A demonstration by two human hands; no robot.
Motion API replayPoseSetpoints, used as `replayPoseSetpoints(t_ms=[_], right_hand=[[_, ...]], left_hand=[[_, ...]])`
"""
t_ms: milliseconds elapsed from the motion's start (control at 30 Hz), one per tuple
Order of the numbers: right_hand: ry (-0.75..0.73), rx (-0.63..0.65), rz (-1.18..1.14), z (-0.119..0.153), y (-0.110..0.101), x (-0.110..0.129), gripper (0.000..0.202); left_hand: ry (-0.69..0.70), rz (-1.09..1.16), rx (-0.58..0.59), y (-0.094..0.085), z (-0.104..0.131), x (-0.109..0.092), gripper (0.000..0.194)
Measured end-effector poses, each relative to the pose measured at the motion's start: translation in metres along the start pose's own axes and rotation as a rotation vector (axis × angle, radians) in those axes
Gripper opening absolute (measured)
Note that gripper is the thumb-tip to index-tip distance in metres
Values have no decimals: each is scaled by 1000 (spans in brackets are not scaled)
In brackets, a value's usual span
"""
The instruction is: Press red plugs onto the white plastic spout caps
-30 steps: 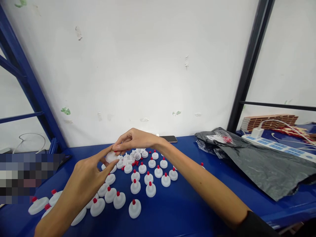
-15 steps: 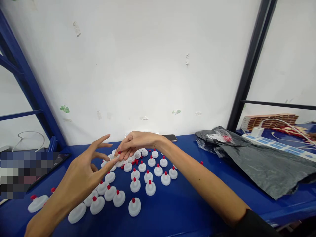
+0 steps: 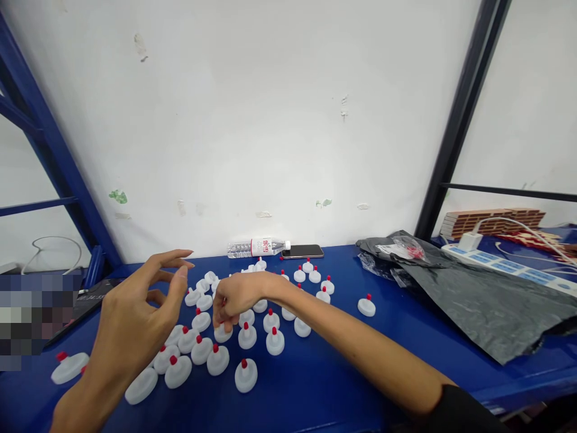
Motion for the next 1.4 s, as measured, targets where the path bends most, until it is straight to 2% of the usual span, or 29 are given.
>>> replayPoseSetpoints(t_ms=[100,233,333,467,600,733,867,1000,1067,1133,1167,1233,1300,1400], right_hand=[[-16,-70,131,2,-2,4,25],[-38,-171,251,8,-8,11,16],[-49,-265,292,10,-23,12,21],[7,-441,361,8,-52,-4,20],[52,-455,364,-3,-49,-25,17],[48,-464,317,-5,-51,-28,7],[-12,-501,192,11,-75,-9,13],[-198,-571,-66,34,-101,27,23],[-295,-544,-204,42,-105,43,27],[-319,-503,-226,44,-106,47,30],[-287,-517,-164,43,-108,41,32],[-138,-623,61,36,-120,14,35],[70,-758,322,32,-135,-25,34],[272,-770,476,24,-138,-86,28]], left_hand=[[2,-3,-2,1,0,0,27],[22,-3,12,3,1,1,26],[33,-5,1,2,1,1,26],[47,-12,-8,2,0,0,25],[56,-20,8,4,1,2,26],[80,-22,11,4,1,2,24],[125,-67,58,10,3,1,26],[176,-62,185,26,9,-3,45],[192,-12,182,26,9,-6,40],[200,5,145,22,7,-6,36],[207,-7,132,21,6,-5,37],[230,-52,129,21,6,-4,40],[246,-81,129,23,6,-3,41],[249,-83,140,25,7,-3,42]])
Point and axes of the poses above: each hand's wrist, its own z-axis away from the middle knuckle, its own y-axis out of the palm, x = y × z, the point moved 10 cm from there along -z, towards the middle knuckle, and after that the axes turned 15 degrees about -x, right-handed, at the moved point
